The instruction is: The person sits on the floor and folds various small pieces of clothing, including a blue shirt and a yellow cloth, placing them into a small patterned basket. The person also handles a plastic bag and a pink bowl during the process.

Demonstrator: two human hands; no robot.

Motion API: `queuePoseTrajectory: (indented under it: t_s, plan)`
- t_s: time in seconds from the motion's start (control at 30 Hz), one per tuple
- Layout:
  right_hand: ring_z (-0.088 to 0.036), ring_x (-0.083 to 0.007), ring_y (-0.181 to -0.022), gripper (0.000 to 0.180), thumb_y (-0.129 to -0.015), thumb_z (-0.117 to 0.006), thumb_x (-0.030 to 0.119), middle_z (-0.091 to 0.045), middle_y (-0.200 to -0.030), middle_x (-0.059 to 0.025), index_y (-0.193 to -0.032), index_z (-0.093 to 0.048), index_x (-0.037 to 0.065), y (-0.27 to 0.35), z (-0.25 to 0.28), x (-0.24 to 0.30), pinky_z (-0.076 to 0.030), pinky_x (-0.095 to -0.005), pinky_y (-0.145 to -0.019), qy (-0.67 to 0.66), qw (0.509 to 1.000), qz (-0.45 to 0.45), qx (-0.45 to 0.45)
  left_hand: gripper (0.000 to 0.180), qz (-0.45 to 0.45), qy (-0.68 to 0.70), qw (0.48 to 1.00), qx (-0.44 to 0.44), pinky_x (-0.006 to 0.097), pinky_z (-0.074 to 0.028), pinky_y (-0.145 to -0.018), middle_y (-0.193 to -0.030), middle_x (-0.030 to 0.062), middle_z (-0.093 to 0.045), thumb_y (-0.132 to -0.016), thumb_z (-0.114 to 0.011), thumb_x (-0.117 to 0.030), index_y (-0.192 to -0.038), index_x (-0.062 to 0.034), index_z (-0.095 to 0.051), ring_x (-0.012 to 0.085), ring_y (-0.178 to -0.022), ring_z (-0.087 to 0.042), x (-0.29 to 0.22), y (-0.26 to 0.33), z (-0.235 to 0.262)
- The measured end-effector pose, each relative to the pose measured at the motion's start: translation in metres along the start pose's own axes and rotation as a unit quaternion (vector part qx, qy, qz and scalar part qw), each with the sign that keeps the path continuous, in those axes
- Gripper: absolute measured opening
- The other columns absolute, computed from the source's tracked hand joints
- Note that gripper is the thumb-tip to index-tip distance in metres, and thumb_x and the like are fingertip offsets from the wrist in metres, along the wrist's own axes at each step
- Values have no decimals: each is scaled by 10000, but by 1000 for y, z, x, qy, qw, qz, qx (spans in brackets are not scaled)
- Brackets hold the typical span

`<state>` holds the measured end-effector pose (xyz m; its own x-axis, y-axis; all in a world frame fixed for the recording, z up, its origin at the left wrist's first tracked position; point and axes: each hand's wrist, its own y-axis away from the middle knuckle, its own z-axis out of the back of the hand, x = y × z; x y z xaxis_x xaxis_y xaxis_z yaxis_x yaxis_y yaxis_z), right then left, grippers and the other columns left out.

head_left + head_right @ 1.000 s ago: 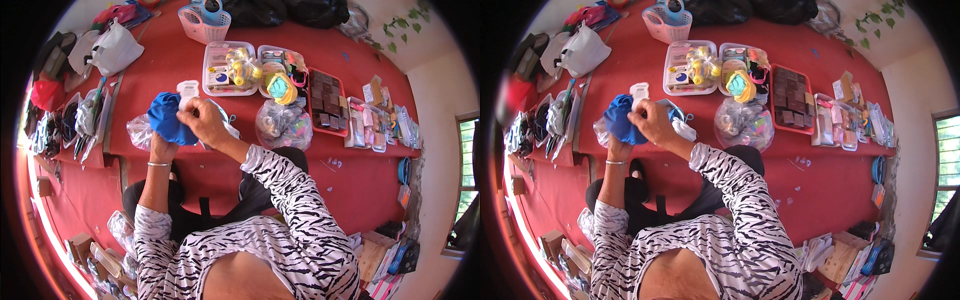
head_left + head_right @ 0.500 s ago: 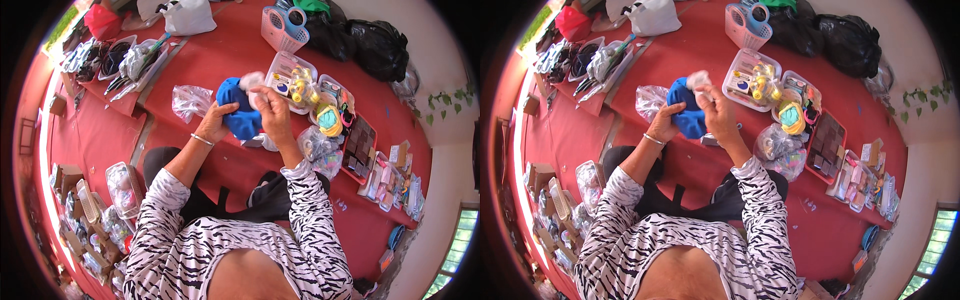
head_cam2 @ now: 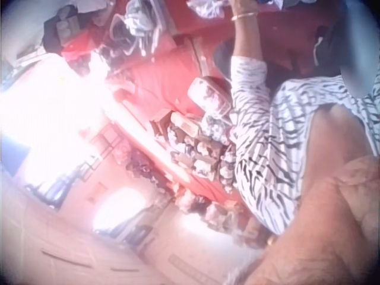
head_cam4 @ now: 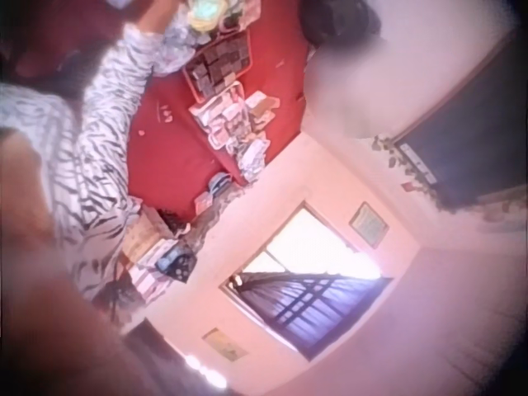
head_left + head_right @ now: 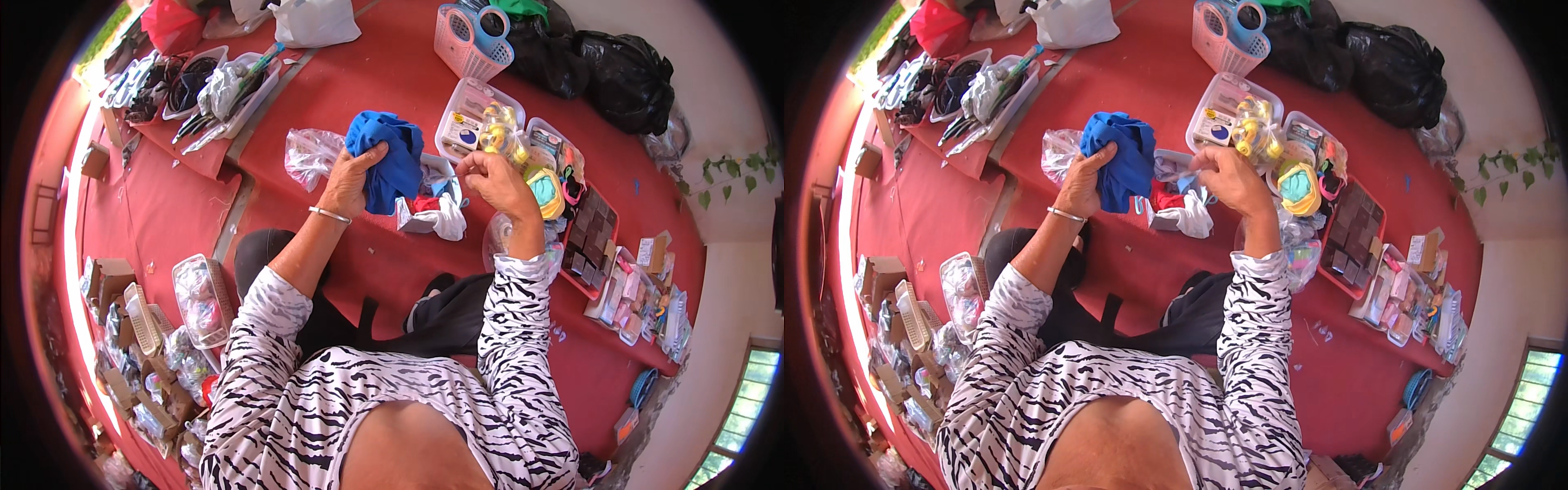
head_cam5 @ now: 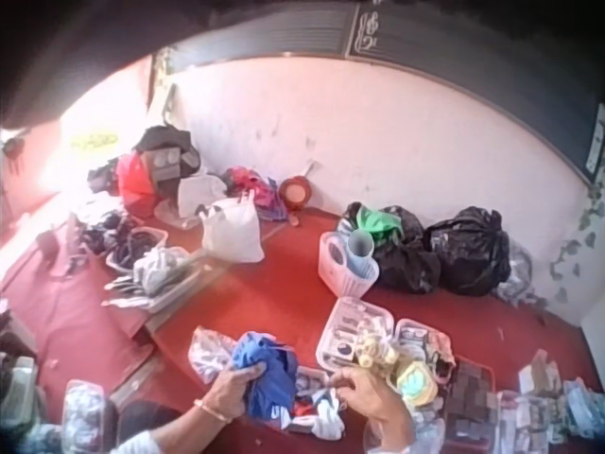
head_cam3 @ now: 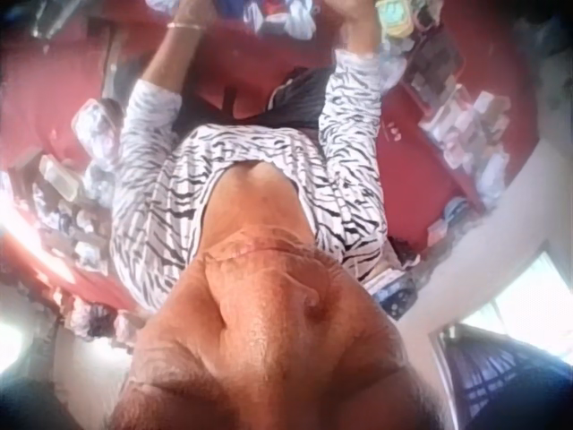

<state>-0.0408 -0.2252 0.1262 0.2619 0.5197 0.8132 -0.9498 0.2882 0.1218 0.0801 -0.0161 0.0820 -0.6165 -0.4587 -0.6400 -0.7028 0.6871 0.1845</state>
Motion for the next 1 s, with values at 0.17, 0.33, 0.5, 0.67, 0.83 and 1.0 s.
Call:
queuePoseTrajectory:
  t_s: [0.17, 0.33, 0.5, 0.67, 0.83, 1.0]
  plan:
    - [-574, -289, -957, 454, -748, -691, 276, -587, -1051, -181, -1044, -554, -41, 4, -17, 30, -439, -358, -856, 140, 958, 187, -169, 350, -57, -128, 990, 17, 302, -514, -800, -1012, 57, -613, -787, -682, -78, -1110, -55, -550, 165, -915, -603, 8, -1, 1]
    - [-628, -291, -785, 413, -730, -684, 185, -640, -920, -185, -1067, -559, -19, -3, -56, 35, -485, -366, -690, 36, 989, 95, -108, 465, 7, 6, 992, 122, 317, -484, -868, -1103, 70, -589, -808, -678, -187, -1203, -33, -489, 177, -1002, -581, -1, 8, -14]
    - [-548, -59, -646, 144, -718, -515, -52, -614, -755, -37, -806, -588, 35, -13, -43, 21, -432, -208, -568, -258, 955, 51, -135, 276, -53, 20, 997, 47, 327, -471, -876, -1053, 72, -614, -845, -623, -135, -1092, -40, -543, 173, -946, -598, 8, -15, 23]
    - [-554, -66, -727, 217, -754, -429, -133, -607, -1011, -102, -754, -530, 59, -11, -24, 18, -465, -181, -661, -466, 866, 112, -144, 162, -75, 102, 991, 33, 373, -470, -875, -1040, 39, -604, -889, -526, -71, -1049, -76, -551, 183, -960, -581, -2, -18, 19]
    - [-598, -171, -708, 133, -823, -468, -10, -618, -841, -130, -773, -519, 103, -7, 10, -6, -503, -259, -623, -517, 830, 162, -133, 251, -45, 190, 981, -5, 470, -385, -977, -1176, 100, -562, -902, -502, -161, -1137, -72, -503, 285, -1095, -530, -12, -15, 26]
    - [-599, -217, -688, 80, -840, -461, 46, -586, -777, -123, -816, -534, 71, -6, 39, -32, -514, -300, -621, -617, 759, 191, -86, 287, -29, 194, 976, 95, 508, -377, -959, -1244, 132, -524, -901, -462, -164, -1167, -59, -482, 316, -1142, -496, -16, -12, 22]
